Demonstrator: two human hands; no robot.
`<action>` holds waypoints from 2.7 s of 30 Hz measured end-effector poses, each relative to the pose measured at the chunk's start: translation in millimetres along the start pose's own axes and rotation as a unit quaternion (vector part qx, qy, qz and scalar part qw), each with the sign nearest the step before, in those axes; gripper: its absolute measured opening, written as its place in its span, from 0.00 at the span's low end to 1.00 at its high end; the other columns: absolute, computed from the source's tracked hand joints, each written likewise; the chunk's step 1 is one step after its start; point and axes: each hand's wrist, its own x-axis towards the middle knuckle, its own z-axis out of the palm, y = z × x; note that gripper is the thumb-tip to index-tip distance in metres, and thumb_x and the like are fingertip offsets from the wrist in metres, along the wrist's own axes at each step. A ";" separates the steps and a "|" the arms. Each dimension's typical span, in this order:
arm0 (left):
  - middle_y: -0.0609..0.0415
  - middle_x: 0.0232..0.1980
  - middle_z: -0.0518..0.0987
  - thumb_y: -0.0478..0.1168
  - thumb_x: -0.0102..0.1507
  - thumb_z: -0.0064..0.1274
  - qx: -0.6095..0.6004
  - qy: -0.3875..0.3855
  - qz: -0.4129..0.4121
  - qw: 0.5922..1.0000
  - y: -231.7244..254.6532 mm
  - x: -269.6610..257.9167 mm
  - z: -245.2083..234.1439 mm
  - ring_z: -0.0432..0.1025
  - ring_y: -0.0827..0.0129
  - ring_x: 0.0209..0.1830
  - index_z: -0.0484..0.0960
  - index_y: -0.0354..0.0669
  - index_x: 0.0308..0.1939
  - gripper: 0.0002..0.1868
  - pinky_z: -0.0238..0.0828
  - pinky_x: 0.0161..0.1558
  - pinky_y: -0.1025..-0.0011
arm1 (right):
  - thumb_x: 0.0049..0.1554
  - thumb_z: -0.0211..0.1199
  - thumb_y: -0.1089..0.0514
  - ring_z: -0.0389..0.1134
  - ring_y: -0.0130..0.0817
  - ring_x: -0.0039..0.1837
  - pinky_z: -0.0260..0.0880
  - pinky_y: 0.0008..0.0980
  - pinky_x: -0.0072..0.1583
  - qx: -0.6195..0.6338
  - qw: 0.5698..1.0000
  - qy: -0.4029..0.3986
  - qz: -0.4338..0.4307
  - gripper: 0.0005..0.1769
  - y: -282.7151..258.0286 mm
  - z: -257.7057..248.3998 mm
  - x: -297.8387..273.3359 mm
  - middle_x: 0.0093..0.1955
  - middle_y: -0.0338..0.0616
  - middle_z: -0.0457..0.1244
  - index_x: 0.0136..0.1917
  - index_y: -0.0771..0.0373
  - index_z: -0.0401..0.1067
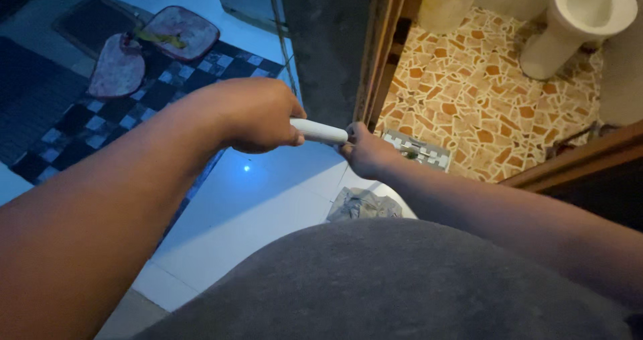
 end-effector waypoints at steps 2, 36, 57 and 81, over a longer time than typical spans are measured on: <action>0.48 0.47 0.85 0.52 0.60 0.58 -0.013 -0.003 0.018 1.000 5.1 15.8 1.1 0.79 0.53 0.48 0.86 0.60 0.54 0.19 0.74 0.51 0.57 | 0.65 0.52 0.43 0.70 0.49 0.61 0.69 0.51 0.61 -0.054 0.999 0.002 0.002 0.26 10.5 -14.7 -0.2 0.59 0.54 0.67 0.72 0.55 0.57; 0.45 0.44 0.85 0.37 0.60 0.53 0.086 -0.017 -0.026 0.996 81.8 -16.6 -26.0 0.80 0.51 0.45 0.88 0.48 0.44 0.12 0.77 0.46 0.56 | 0.65 0.52 0.52 0.62 0.38 0.62 0.63 0.38 0.66 0.065 0.988 0.084 -0.115 0.20 89.4 40.1 49.5 0.65 0.57 0.59 0.66 0.62 0.56; 0.47 0.53 0.84 0.50 0.67 0.50 0.097 0.035 0.033 0.994 127.7 149.3 104.9 0.79 0.52 0.50 0.87 0.47 0.52 0.17 0.75 0.46 0.58 | 0.56 0.62 0.44 0.64 0.47 0.66 0.64 0.42 0.67 0.036 0.999 0.013 -0.028 0.37 120.3 -14.4 70.1 0.66 0.60 0.60 0.71 0.62 0.54; 0.49 0.50 0.84 0.41 0.64 0.49 0.243 0.043 0.199 0.948 172.4 266.2 21.2 0.79 0.53 0.48 0.88 0.49 0.47 0.14 0.77 0.44 0.57 | 0.46 0.74 0.35 0.65 0.56 0.69 0.65 0.47 0.68 -0.011 1.000 0.004 0.003 0.57 180.6 -130.5 221.6 0.67 0.65 0.63 0.76 0.62 0.53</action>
